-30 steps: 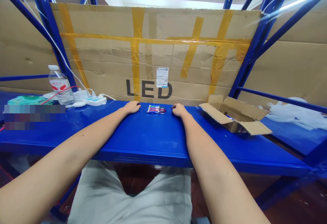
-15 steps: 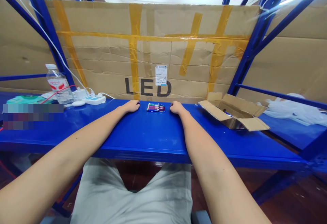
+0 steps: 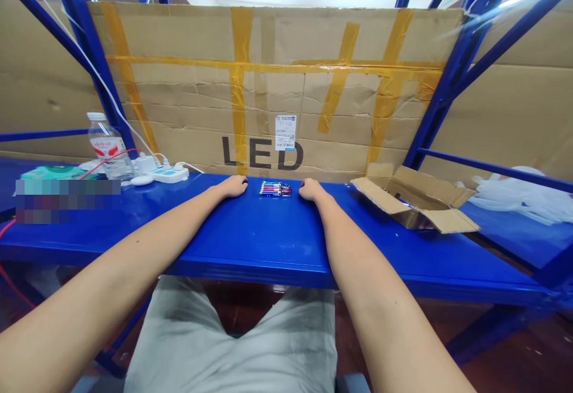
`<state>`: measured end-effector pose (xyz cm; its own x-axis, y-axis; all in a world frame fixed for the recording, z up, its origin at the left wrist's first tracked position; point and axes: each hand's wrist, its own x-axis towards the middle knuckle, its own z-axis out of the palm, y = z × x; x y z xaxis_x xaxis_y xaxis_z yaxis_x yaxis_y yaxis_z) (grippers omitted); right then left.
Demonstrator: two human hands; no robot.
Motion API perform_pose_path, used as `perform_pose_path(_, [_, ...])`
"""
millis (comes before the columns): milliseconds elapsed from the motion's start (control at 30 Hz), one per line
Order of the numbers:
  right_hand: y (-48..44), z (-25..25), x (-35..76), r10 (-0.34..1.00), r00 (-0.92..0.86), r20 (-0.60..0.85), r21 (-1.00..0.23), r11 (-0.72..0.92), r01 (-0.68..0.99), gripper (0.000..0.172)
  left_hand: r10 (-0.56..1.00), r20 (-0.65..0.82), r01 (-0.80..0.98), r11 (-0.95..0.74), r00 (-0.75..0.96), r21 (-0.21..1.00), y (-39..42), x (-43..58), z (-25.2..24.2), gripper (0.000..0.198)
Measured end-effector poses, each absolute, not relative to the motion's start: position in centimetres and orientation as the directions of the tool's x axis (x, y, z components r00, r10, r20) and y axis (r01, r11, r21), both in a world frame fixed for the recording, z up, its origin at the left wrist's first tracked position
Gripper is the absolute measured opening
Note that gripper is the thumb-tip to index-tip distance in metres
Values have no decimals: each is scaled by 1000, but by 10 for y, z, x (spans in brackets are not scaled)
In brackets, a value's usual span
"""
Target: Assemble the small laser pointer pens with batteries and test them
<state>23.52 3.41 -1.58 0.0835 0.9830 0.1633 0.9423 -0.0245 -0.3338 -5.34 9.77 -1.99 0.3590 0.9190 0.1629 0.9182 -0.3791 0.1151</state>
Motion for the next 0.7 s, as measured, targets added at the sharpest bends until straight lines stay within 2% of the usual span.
perform_pose_path(200, [35, -17, 235, 979, 86, 186, -359, -14, 933, 28, 924, 184, 930, -356, 335, 90, 83, -50, -12, 37])
perform_pose_path(267, [35, -15, 233, 975, 99, 201, -369, -18, 929, 27, 918, 248, 938, -338, 309, 81, 74, -45, -6, 39])
perform_pose_path(300, [34, -13, 231, 968, 118, 221, -377, -27, 926, 26, 888, 340, 933, -352, 310, 70, 69, -41, -3, 37])
perform_pose_path(400, [31, -6, 221, 907, 211, 364, -431, -37, 902, 22, 748, 514, 871, -491, 421, 1, 54, -28, 5, 33])
perform_pose_path(467, [27, 0, 213, 881, 181, 437, -465, 49, 884, 20, 669, 503, 791, -610, 547, -48, 44, -18, 7, 29])
perform_pose_path(500, [24, 3, 209, 893, 98, 440, -460, 130, 878, 19, 619, 491, 741, -666, 613, -86, 40, -14, 8, 27])
perform_pose_path(567, [18, 7, 202, 925, -51, 377, -452, 232, 862, 15, 535, 466, 663, -731, 705, -163, 33, -5, 6, 24])
perform_pose_path(700, [8, 12, 192, 964, -163, 209, -452, 243, 858, 14, 482, 389, 591, -772, 785, -236, 22, 5, 1, 25])
